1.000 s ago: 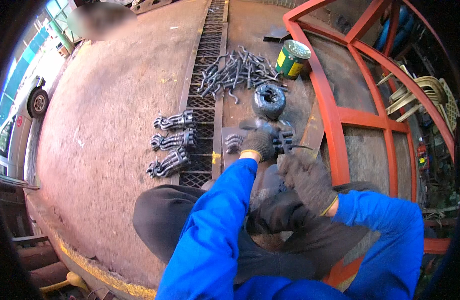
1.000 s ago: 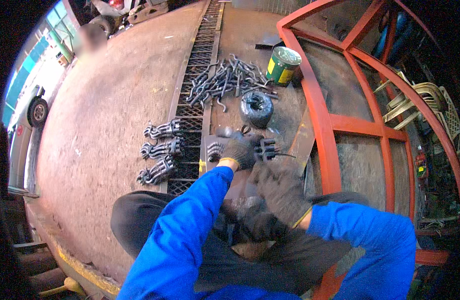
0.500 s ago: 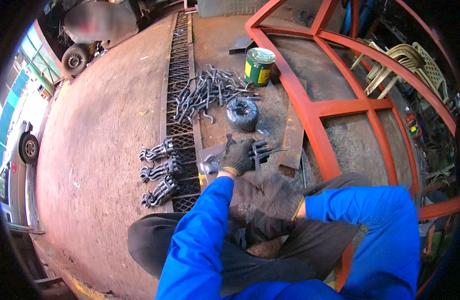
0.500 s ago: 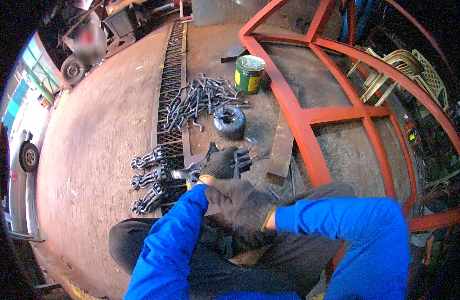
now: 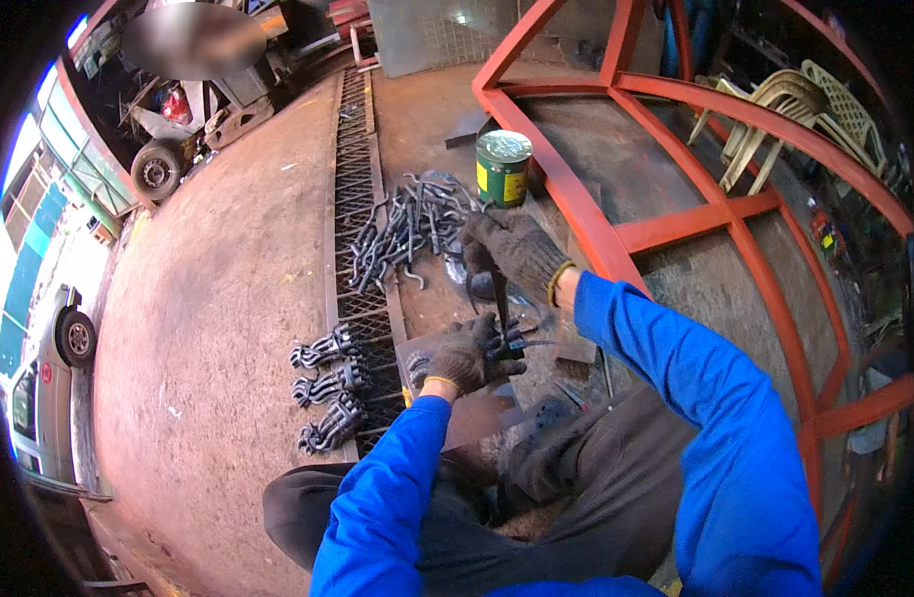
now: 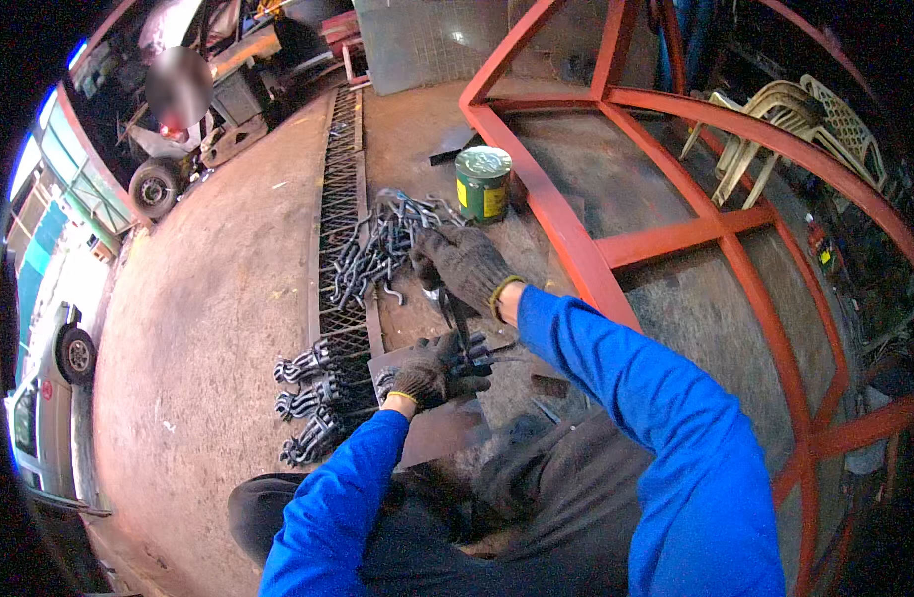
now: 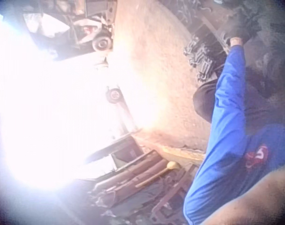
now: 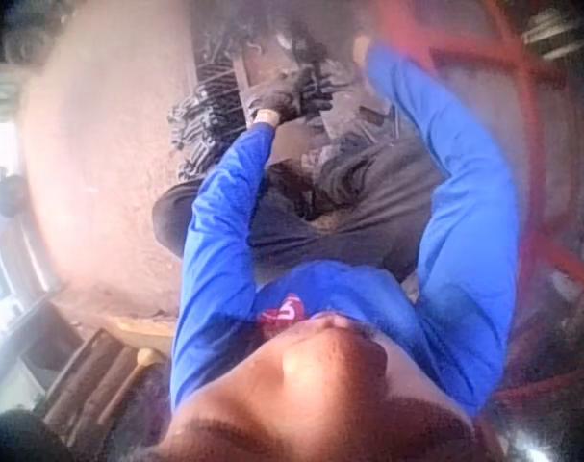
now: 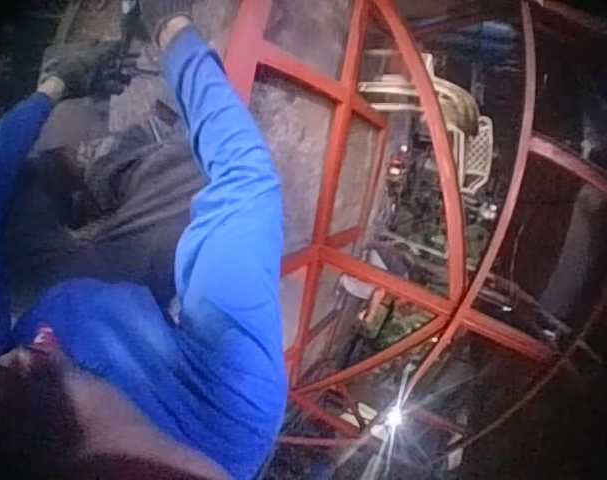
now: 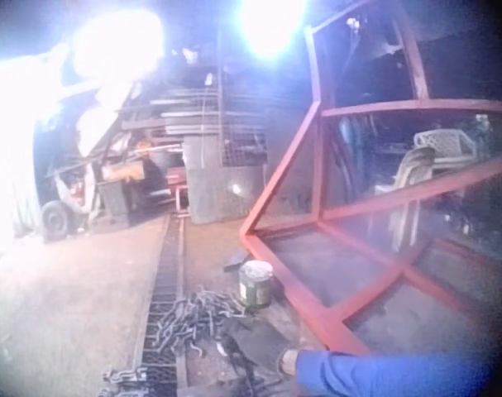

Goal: The person sits on the floor and bundles several curved metal rods together using a black strap. They wrap the strap around the rods, pull it tight, and secure it to hold the bundle in place.

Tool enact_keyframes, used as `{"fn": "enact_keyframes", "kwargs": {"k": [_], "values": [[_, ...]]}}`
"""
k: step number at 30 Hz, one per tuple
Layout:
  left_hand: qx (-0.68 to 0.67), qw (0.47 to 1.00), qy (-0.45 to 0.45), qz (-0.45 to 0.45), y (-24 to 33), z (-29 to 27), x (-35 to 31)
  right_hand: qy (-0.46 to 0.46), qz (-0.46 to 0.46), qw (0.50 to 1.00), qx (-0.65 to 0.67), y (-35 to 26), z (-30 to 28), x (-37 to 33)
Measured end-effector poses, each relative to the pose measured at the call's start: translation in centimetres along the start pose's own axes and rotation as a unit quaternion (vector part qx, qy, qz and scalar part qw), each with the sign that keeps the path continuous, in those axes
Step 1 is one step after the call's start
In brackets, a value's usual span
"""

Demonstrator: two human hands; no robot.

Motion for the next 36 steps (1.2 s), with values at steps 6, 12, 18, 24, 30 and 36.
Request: {"fn": "enact_keyframes", "kwargs": {"k": [6, 12, 18, 24, 30, 36], "values": [[-0.004, 0.985, 0.076, -0.157, 3.8, -2.3, -0.9, 0.019, 0.004, 0.996, -0.085, 0.3, 0.2, 0.8], [-0.153, 0.978, 0.032, -0.137, 4.0, -2.2, 0.2, 0.033, -0.007, 0.998, -0.048, -0.3, 0.4, -0.3], [0.059, 0.983, -0.004, -0.171, 1.4, -0.7, 0.5, 0.057, 0.123, 0.99, -0.042, -2.7, 2.4, -4.0], [0.06, 0.988, 0.045, -0.132, -0.4, 1.2, -0.2, 0.01, -0.027, 0.971, -0.238, 1.8, 1.8, -7.4], [-0.004, 0.986, 0.013, -0.164, 1.2, 0.0, 0.9, 0.036, -0.029, 0.983, -0.179, -1.8, 1.6, -14.6], [0.021, 0.985, 0.028, -0.17, 2.0, -1.2, 0.2, 0.246, 0.101, 0.961, 0.082, 0.2, 2.7, -19.7]]}}
Point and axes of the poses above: each hand's wrist, its own x-axis towards the middle knuckle, its own z-axis out of the palm, y = z × x, the point moved 6 cm from there along x, towards the middle knuckle, and after that the axes turned 8 degrees about -z, right-handed, at the moved point
